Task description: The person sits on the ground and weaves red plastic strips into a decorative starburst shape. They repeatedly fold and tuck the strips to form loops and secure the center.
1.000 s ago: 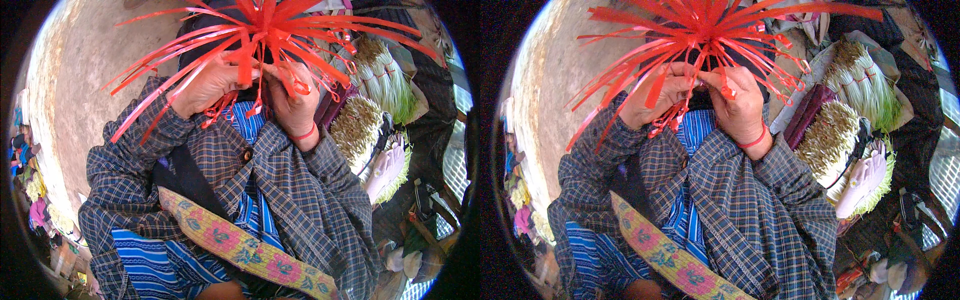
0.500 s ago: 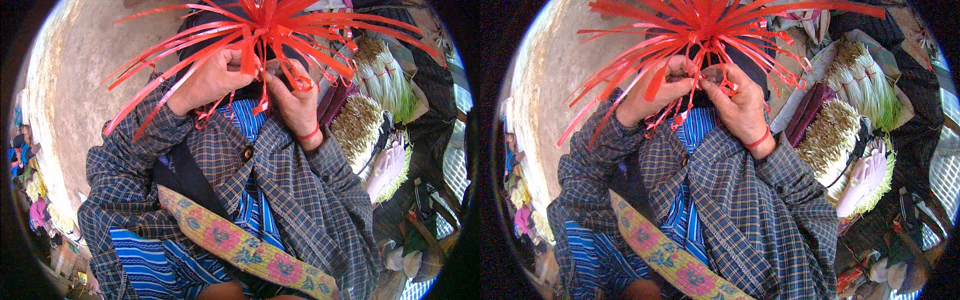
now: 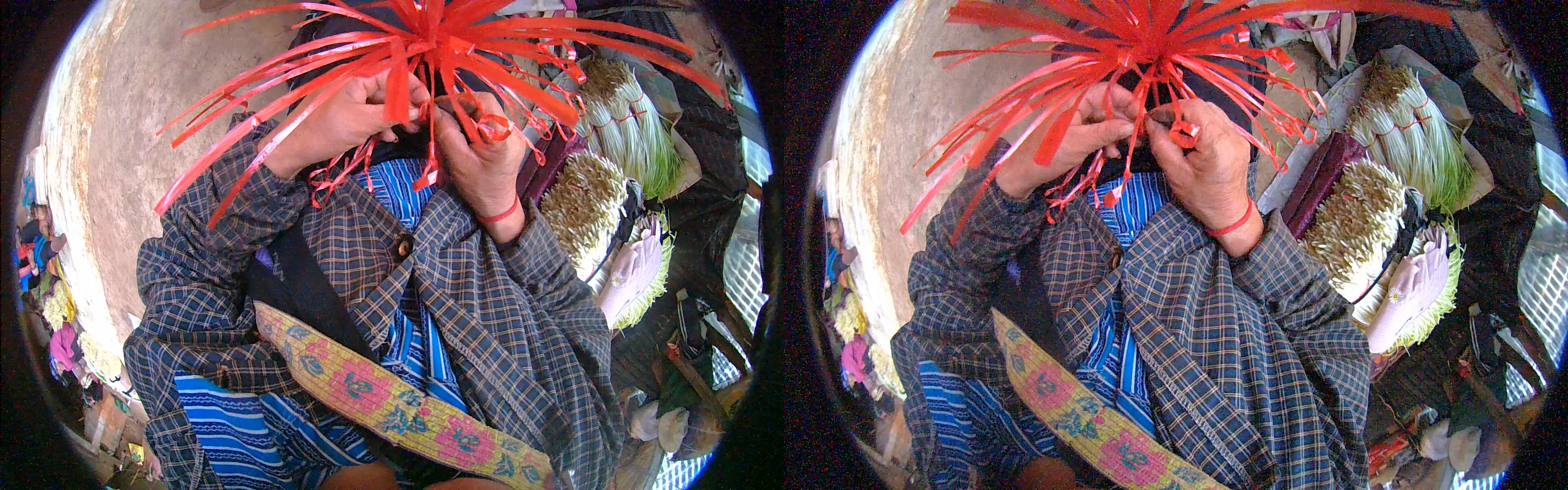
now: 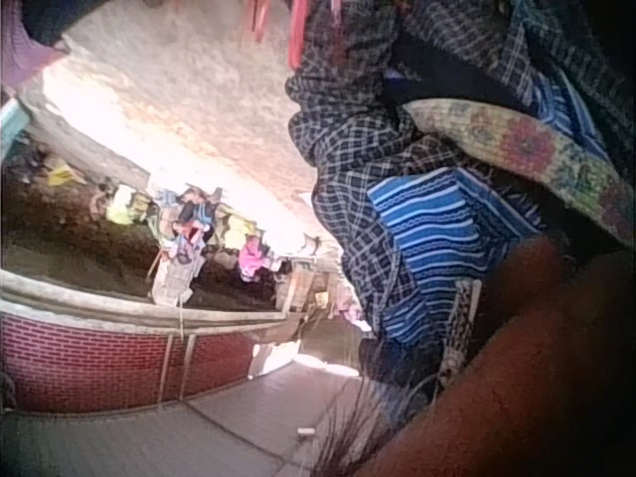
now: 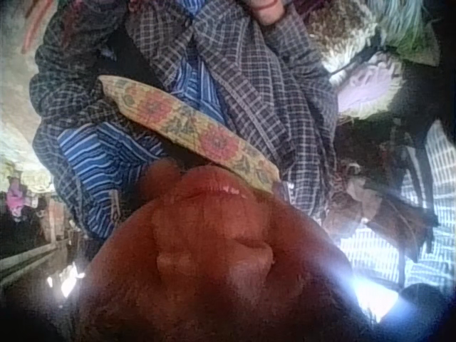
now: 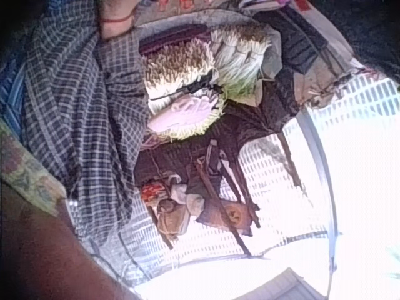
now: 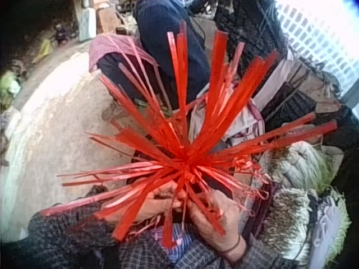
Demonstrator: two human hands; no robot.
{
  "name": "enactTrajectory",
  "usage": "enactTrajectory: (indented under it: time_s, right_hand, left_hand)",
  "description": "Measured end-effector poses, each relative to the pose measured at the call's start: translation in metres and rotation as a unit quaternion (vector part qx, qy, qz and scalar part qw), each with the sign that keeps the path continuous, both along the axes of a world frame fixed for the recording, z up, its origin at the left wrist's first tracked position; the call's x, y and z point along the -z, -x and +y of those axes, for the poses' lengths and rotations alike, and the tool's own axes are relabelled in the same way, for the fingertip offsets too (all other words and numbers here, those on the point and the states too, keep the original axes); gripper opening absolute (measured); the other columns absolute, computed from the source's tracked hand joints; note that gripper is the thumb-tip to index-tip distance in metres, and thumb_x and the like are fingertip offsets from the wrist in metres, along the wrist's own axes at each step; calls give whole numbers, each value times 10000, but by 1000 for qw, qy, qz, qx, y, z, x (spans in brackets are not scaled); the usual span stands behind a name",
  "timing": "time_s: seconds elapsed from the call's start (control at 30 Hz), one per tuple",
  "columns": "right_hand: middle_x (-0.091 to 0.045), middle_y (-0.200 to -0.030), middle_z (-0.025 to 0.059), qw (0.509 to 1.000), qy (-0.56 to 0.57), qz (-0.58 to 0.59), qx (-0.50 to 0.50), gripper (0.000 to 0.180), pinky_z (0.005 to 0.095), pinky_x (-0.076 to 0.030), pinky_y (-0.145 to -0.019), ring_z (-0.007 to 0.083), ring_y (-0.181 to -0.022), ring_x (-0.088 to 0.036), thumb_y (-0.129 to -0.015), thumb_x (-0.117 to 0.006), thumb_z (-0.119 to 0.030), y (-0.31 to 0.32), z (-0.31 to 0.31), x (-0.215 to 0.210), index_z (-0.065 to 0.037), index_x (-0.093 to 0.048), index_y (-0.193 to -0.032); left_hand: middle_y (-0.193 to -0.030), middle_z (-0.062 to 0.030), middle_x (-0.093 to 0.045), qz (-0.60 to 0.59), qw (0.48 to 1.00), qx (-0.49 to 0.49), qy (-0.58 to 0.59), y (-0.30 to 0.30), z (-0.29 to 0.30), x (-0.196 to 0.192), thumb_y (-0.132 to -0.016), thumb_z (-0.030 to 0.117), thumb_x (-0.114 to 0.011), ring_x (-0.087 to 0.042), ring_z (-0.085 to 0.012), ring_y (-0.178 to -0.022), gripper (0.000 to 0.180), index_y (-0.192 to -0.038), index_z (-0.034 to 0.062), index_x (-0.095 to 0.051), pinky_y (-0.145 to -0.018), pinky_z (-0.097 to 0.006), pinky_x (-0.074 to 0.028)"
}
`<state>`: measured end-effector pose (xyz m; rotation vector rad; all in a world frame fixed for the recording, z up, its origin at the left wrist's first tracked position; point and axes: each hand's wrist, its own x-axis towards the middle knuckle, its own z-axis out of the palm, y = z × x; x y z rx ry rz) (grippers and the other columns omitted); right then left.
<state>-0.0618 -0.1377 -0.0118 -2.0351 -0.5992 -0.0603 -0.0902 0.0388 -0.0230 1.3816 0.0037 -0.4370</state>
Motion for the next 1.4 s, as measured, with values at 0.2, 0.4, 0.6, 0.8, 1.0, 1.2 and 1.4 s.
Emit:
enactTrajectory:
  time_s: [0.2, 0.4, 0.6, 0.8, 1.0, 1.2, 1.4]
  right_hand:
    - [-589, -707, 91, 1000, -10, 12, 12, 108, 314, -458, -570, 242, -645, -582, -705, -669, -110, 0, 0, 0, -60, -602, -773]
    - [-588, -706, 90, 1000, -3, -2, 3, 97, 315, -455, -572, 240, -650, -581, -710, -665, -104, 0, 0, -1, -60, -604, -771]
    - [-593, -714, 92, 1000, -7, 0, -8, 97, 319, -455, -581, 245, -660, -583, -715, -661, -98, 0, 0, -1, -61, -610, -789]
    - [-613, -766, 101, 999, -23, -10, -31, 121, 318, -467, -620, 259, -697, -596, -713, -656, -84, 0, -2, 0, -60, -619, -826]
    - [-611, -816, 107, 998, 15, -36, -51, 230, 336, -473, -665, 277, -748, -592, -675, -648, -59, -1, -2, 3, -57, -597, -899]
    - [-588, -810, 118, 979, 87, -180, -36, 303, 358, -475, -691, 284, -759, -577, -613, -648, -56, -14, 0, 11, -54, -590, -910]
    - [-580, -791, 130, 981, 85, -170, -49, 225, 365, -473, -671, 294, -742, -568, -620, -644, -74, -18, -5, 6, -46, -604, -840]
  left_hand:
    - [-820, 10, -584, 8, 1000, 3, 17, -4, -1, 3, -851, 186, -562, -532, -43, -712, 207, -1008, 52, -548, -615, -167, -426]
    - [-810, 23, -549, -24, 999, -13, 20, -2, -4, 6, -863, 167, -547, -504, -43, -717, 169, -981, 46, -536, -650, -180, -423]
    - [-827, 23, -547, -28, 998, 7, 50, -4, -3, 8, -857, 153, -550, -506, -47, -757, 163, -975, 43, -529, -681, -192, -421]
    - [-834, 33, -543, -42, 999, 7, 28, -2, -5, 3, -841, 104, -548, -506, -46, -781, 137, -967, 54, -523, -706, -207, -420]
    - [-788, 38, -501, -112, 991, -42, -54, 3, -12, -3, -808, 31, -550, -490, -34, -729, 118, -915, 60, -510, -642, -188, -420]
    - [-731, 42, -440, -192, 958, -34, -208, 2, -11, 7, -784, -10, -543, -444, -19, -655, 115, -843, 59, -473, -572, -172, -392]
    - [-699, 44, -437, -216, 952, -78, -203, 3, -15, 9, -776, -10, -556, -444, -18, -607, 128, -838, 58, -467, -542, -179, -390]
